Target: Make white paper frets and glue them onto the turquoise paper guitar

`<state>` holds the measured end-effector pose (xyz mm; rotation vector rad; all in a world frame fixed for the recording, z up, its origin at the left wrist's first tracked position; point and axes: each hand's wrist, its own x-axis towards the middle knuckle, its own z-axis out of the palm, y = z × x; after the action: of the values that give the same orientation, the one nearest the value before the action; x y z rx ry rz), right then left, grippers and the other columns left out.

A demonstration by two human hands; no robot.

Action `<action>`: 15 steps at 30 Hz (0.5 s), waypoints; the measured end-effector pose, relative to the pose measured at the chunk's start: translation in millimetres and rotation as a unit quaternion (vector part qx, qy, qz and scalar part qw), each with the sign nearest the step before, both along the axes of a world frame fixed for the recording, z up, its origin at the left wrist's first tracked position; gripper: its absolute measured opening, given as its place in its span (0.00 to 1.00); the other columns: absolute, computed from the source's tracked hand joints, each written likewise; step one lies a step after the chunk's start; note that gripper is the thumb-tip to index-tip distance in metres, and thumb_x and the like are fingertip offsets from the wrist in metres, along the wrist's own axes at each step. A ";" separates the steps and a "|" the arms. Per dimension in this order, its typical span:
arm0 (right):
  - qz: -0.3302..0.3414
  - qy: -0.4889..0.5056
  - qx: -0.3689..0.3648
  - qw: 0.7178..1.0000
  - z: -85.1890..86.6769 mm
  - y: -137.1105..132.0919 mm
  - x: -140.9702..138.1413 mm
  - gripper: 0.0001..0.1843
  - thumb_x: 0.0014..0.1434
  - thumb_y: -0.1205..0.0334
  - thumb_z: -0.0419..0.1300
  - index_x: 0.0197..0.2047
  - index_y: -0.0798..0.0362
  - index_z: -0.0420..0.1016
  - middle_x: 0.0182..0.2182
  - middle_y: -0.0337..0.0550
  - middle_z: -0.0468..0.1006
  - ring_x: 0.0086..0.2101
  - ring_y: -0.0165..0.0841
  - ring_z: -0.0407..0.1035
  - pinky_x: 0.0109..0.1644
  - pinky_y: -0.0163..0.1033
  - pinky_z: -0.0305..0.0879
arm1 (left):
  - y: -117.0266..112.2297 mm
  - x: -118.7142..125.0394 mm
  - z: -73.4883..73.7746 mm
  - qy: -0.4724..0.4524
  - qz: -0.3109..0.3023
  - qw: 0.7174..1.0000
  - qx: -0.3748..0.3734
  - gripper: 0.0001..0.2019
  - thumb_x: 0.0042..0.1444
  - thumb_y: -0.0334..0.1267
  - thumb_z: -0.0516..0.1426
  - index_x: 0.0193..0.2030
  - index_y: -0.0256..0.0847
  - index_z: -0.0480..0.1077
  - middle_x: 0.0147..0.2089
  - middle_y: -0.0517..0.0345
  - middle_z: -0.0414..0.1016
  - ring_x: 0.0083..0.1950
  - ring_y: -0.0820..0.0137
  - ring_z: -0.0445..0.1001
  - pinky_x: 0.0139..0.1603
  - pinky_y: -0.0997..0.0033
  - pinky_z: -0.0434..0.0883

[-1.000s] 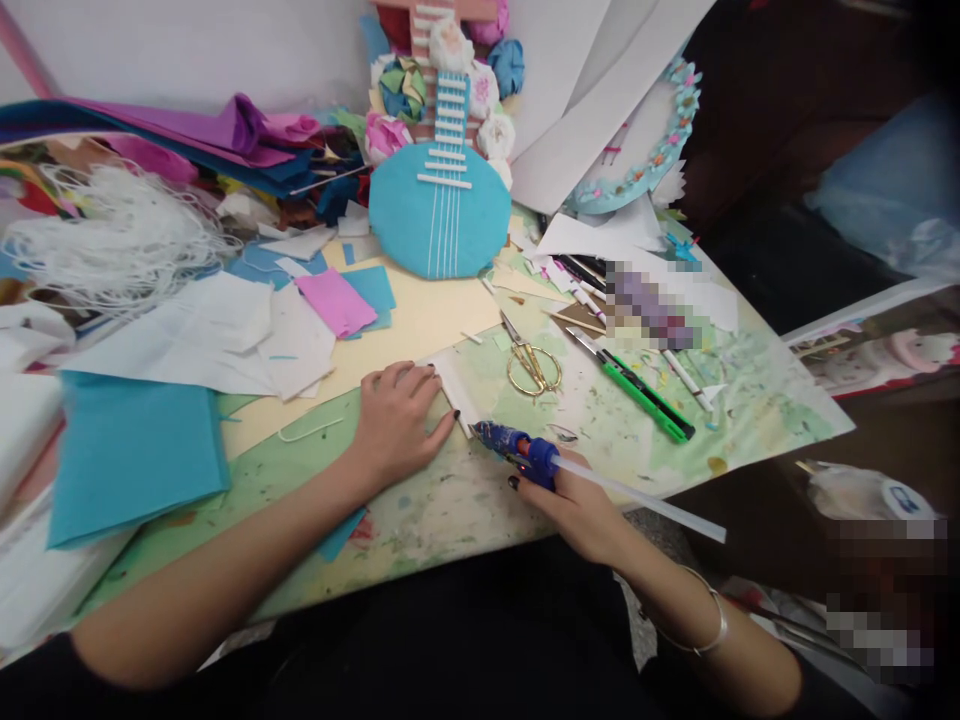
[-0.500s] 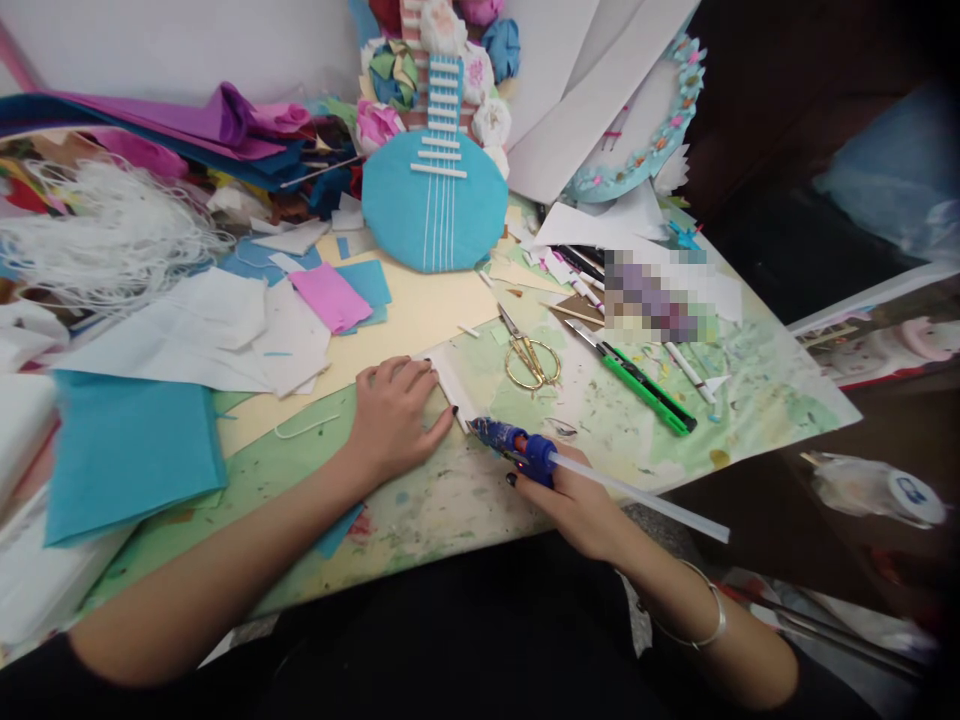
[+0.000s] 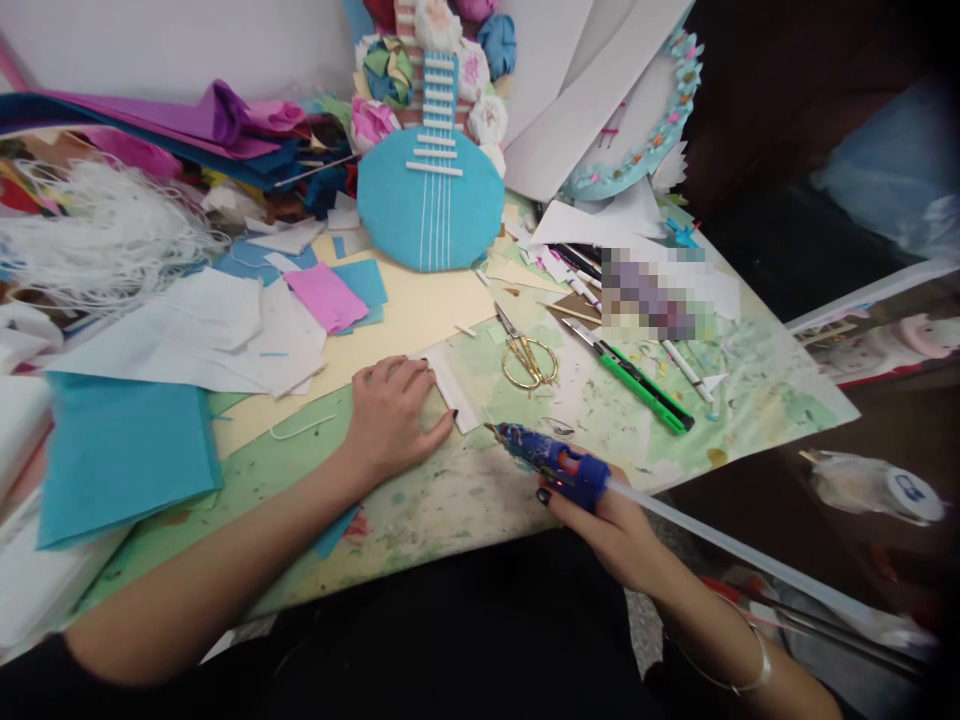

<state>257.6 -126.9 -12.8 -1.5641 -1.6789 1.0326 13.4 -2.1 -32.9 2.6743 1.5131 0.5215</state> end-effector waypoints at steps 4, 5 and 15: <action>-0.084 0.077 -0.011 0.993 -2.1 -12.1 15.1 0.13 0.57 0.54 0.59 0.43 0.51 0.72 0.37 0.44 0.77 0.36 0.37 0.72 0.42 0.41 0.70 | 0.0 2.5 2.2 0.031 -0.016 0.999 0.008 0.21 0.54 0.49 0.53 0.47 0.35 0.70 0.54 0.40 0.70 0.57 0.46 0.63 0.53 0.43 0.57; -0.108 0.094 -0.008 0.990 -0.4 -14.6 17.8 0.13 0.56 0.55 0.61 0.42 0.52 0.73 0.36 0.44 0.77 0.36 0.37 0.72 0.41 0.40 0.71 | -0.3 4.2 3.4 0.042 -0.021 0.999 0.012 0.21 0.54 0.48 0.52 0.46 0.34 0.70 0.53 0.38 0.70 0.56 0.45 0.63 0.53 0.42 0.56; -0.300 0.150 0.059 0.940 18.0 -31.6 37.6 0.07 0.49 0.60 0.65 0.33 0.52 0.77 0.30 0.44 0.79 0.32 0.37 0.72 0.35 0.39 0.70 | -7.5 22.2 8.6 0.107 -0.030 0.993 0.037 0.19 0.55 0.40 0.49 0.47 0.28 0.70 0.53 0.27 0.69 0.57 0.43 0.64 0.56 0.35 0.54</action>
<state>295.2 -158.5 5.2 -1.5944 -0.9429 0.7755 35.6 -9.7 -24.3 2.9059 1.4804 0.3011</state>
